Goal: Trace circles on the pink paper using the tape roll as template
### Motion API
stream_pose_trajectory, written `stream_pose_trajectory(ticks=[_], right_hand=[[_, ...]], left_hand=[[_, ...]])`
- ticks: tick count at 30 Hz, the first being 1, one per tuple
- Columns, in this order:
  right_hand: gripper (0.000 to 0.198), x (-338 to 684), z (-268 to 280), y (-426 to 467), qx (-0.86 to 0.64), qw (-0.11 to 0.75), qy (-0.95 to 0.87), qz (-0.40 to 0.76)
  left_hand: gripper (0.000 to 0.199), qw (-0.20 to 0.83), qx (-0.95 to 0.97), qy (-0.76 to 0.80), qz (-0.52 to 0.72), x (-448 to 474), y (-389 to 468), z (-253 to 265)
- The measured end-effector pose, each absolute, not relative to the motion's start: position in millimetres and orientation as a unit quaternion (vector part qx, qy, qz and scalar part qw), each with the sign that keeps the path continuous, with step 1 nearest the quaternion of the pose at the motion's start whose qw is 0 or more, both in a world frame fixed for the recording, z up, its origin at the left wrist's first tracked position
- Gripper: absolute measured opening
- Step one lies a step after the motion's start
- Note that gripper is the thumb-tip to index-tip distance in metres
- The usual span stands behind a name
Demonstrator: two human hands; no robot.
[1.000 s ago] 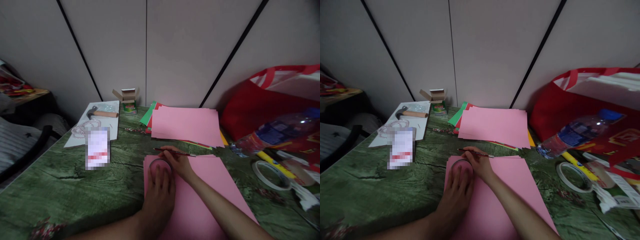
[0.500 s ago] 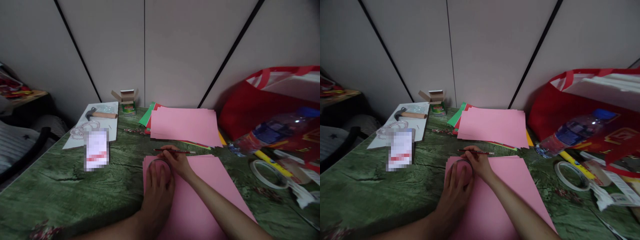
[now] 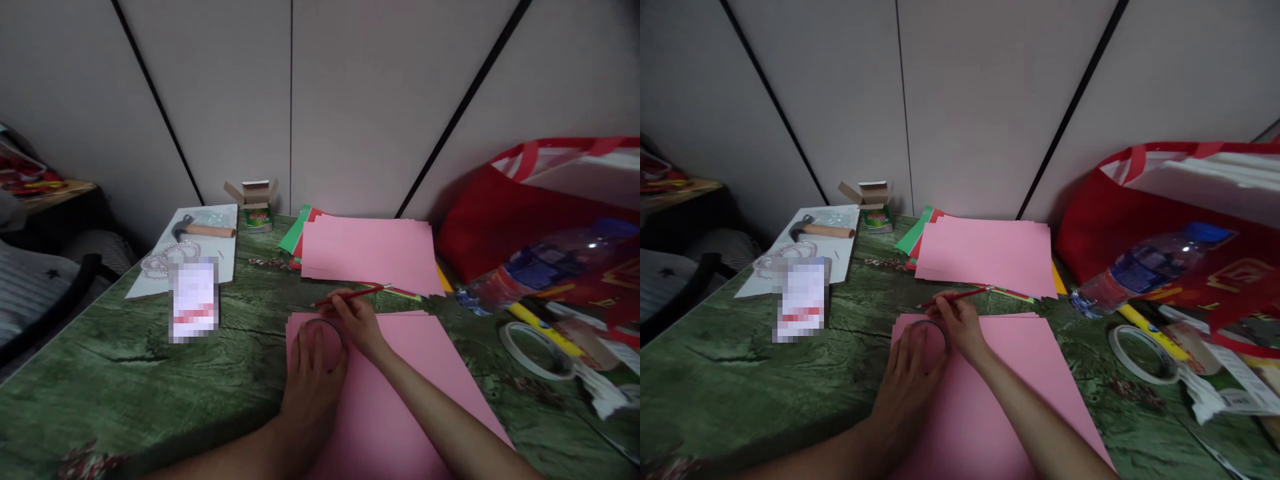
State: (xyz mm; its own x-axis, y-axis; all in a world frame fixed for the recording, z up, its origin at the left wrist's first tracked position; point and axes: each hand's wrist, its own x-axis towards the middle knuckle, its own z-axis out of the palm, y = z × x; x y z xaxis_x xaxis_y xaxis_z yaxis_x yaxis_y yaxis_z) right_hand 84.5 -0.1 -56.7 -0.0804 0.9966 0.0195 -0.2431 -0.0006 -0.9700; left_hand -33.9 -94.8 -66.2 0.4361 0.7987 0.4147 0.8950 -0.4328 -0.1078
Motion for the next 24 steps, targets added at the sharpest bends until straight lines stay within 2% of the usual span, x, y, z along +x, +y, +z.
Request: stream_pose_trajectory(ticks=[11,14,20,24], right_hand=[[0.036,78,-56,5,-0.415,0.523,-0.462,0.584],[0.035,71,-55,13,-0.413,0.492,-0.483,0.595],[0.022,53,-48,26,-0.366,0.397,-0.600,0.590],[0.020,46,-40,24,-0.317,0.348,-0.647,0.600]], left_hand=[[0.057,0.137,-0.852,-0.496,-0.101,-36,-95,-72],[0.052,0.143,-0.857,-0.485,-0.097,-36,-94,-68],[0.040,0.159,-0.854,-0.484,-0.107,-33,-92,-59],[0.040,0.144,-0.858,-0.484,-0.091,-32,-93,-56]])
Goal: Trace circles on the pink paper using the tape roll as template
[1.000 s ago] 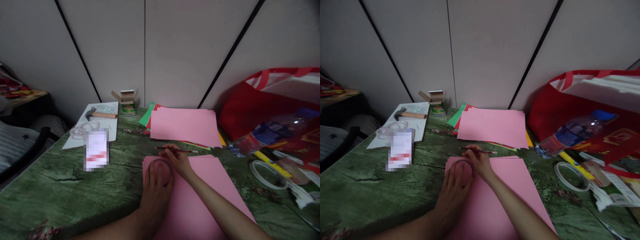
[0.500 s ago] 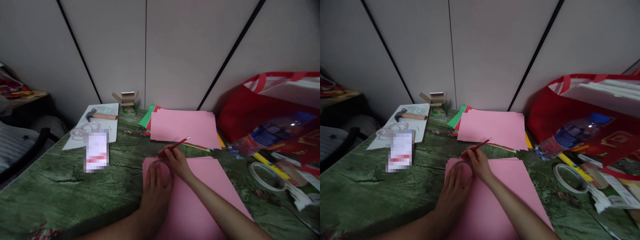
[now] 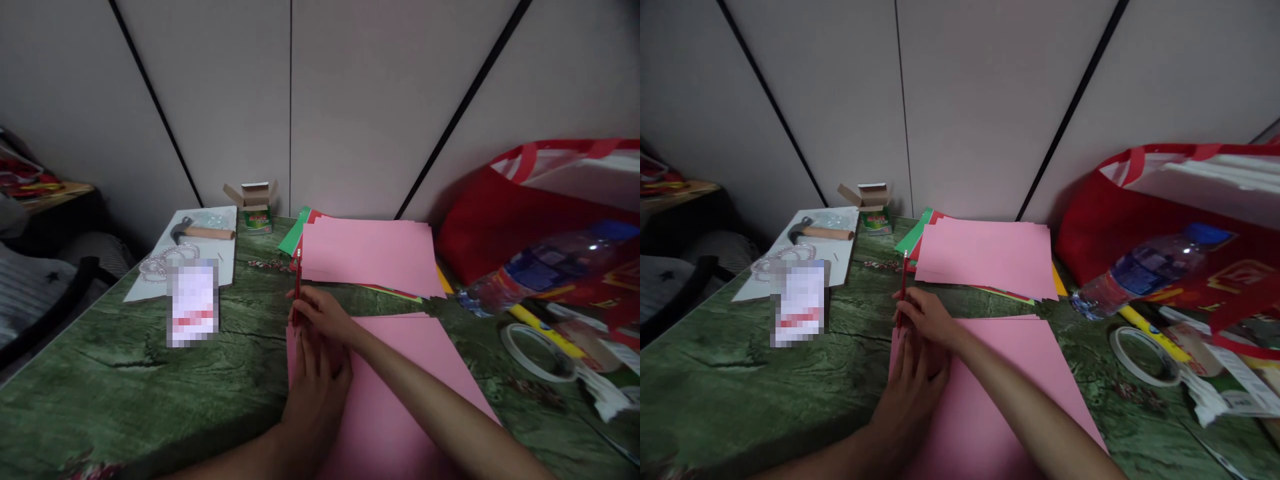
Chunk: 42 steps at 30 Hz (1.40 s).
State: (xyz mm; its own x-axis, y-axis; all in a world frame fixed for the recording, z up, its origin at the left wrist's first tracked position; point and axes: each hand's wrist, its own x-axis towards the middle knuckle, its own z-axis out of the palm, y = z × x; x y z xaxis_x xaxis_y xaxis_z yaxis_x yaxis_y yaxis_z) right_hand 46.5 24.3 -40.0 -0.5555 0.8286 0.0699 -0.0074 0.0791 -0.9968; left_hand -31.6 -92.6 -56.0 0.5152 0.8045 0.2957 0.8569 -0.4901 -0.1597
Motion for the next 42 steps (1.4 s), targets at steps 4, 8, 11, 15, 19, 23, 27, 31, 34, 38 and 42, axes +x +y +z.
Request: stream_pose_trajectory(ticks=[4,8,11,15,19,23,27,31,34,38,42], right_hand=[[0.016,44,-33,21,-0.286,0.307,-0.700,0.578],[0.015,44,-26,19,-0.279,0.271,-0.742,0.546],[0.014,43,-22,17,-0.284,0.251,-0.760,0.528],[0.013,41,-18,16,-0.299,0.212,-0.787,0.497],[0.013,39,-16,17,-0.310,0.187,-0.811,0.460],[0.014,42,-16,21,-0.308,0.202,-0.811,0.454],[0.013,47,-20,26,-0.324,0.236,-0.799,0.448],[0.011,51,-25,29,-0.340,0.268,-0.779,0.453],[0.009,54,-28,29,-0.349,0.293,-0.769,0.449],[0.009,59,-33,29,-0.351,0.321,-0.749,0.461],[0.011,64,-40,28,-0.363,0.343,-0.737,0.456]], left_hand=[[0.041,0.138,-0.858,-0.487,-0.085,-31,-93,-56],[0.043,0.130,-0.861,-0.486,-0.077,-31,-93,-55],[0.043,0.107,-0.865,-0.487,-0.061,-31,-93,-54],[0.044,0.092,-0.862,-0.494,-0.064,-31,-93,-54],[0.039,0.085,-0.865,-0.490,-0.064,-31,-93,-55],[0.037,0.073,-0.869,-0.487,-0.045,-32,-91,-53],[0.043,0.085,-0.869,-0.484,-0.052,-32,-90,-53],[0.037,0.115,-0.866,-0.480,-0.075,-32,-89,-53],[0.037,0.141,-0.868,-0.467,-0.094,-33,-88,-53],[0.035,0.154,-0.868,-0.460,-0.107,-34,-86,-53],[0.031,0.144,-0.866,-0.469,-0.100,-34,-86,-55]])
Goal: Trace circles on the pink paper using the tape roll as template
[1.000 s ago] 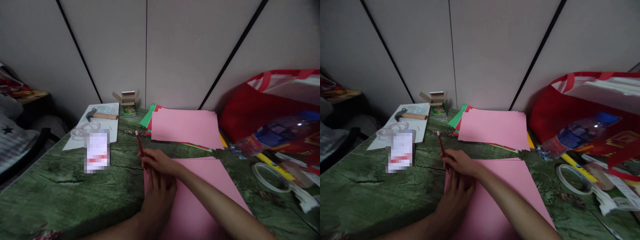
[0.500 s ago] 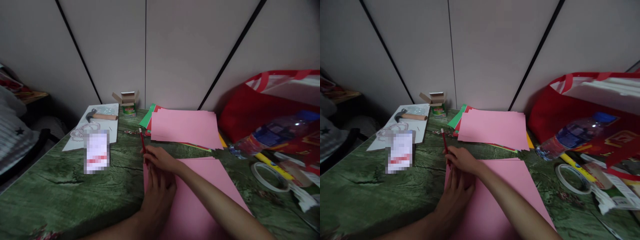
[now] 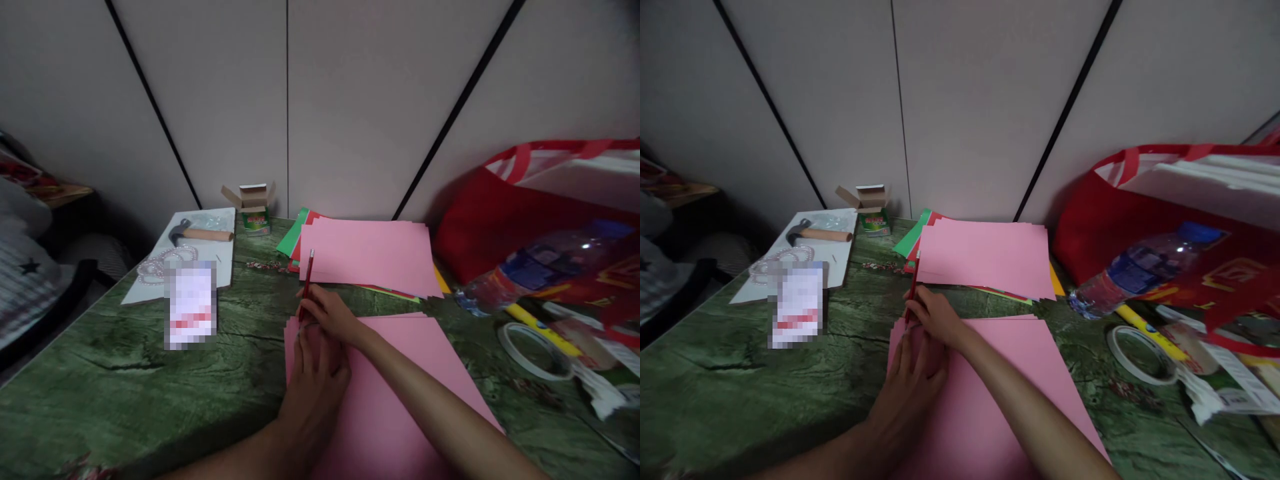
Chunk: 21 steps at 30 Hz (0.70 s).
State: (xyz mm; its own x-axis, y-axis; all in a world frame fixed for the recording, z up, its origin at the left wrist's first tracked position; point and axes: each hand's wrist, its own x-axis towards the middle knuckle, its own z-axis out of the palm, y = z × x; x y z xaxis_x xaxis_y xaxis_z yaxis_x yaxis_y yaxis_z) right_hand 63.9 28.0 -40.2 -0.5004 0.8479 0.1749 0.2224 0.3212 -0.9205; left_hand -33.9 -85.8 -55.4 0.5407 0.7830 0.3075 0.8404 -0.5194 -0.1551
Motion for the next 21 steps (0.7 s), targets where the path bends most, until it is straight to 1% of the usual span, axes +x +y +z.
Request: stream_pose_trajectory(ticks=[5,9,13,17,21], right_hand=[[0.016,67,-50,25,-0.366,0.380,-0.701,0.480],[0.014,69,-54,24,-0.380,0.391,-0.703,0.456],[0.013,70,-54,24,-0.390,0.402,-0.696,0.449],[0.014,72,-53,24,-0.401,0.404,-0.699,0.434],[0.018,79,-56,21,-0.419,0.417,-0.681,0.432]], left_hand=[[0.034,0.135,-0.868,-0.467,-0.098,-36,-85,-62],[0.035,0.126,-0.871,-0.467,-0.083,-38,-81,-60],[0.030,0.124,-0.875,-0.465,-0.054,-39,-78,-52],[0.033,0.077,-0.882,-0.461,-0.051,-41,-73,-41],[0.037,0.025,-0.891,-0.453,-0.007,-42,-67,-27]])
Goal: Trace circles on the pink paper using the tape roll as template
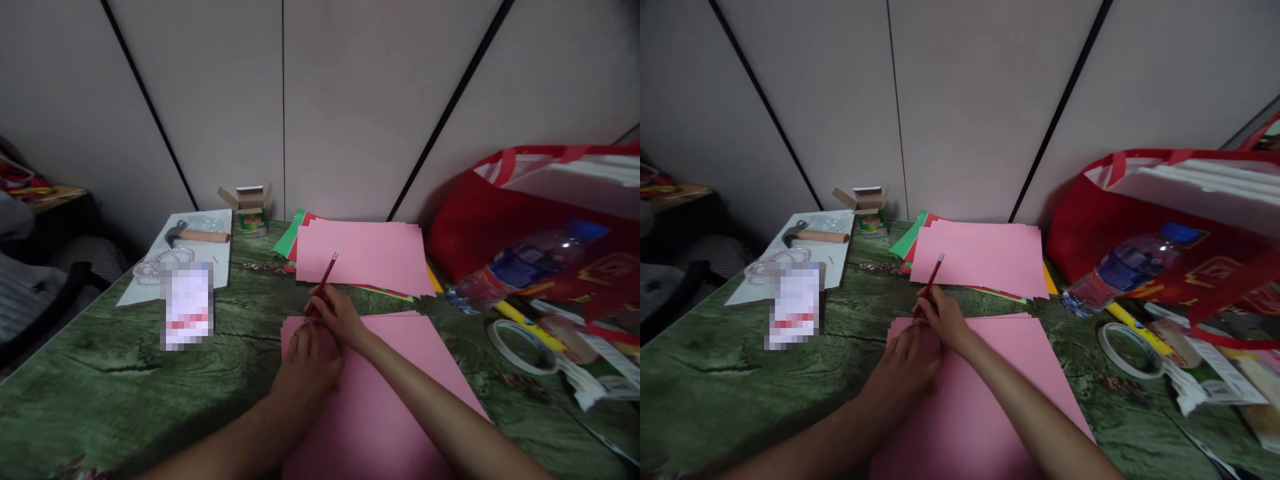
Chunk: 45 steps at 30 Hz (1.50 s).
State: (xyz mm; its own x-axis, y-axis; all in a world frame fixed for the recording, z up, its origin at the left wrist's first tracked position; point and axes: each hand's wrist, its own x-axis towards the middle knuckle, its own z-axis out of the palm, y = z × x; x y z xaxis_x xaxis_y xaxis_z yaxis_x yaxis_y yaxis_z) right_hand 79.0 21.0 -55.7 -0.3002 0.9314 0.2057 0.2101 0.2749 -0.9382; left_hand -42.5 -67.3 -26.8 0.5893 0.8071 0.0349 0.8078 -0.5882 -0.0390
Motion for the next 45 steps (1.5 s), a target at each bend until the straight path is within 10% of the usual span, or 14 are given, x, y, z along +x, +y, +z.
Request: stream_pose_trajectory(ticks=[45], right_hand=[[0.021,124,-48,-36,-0.493,0.440,-0.668,0.342]], left_hand=[[0.035,0.021,-0.946,-0.317,0.069,-60,-43,9]])
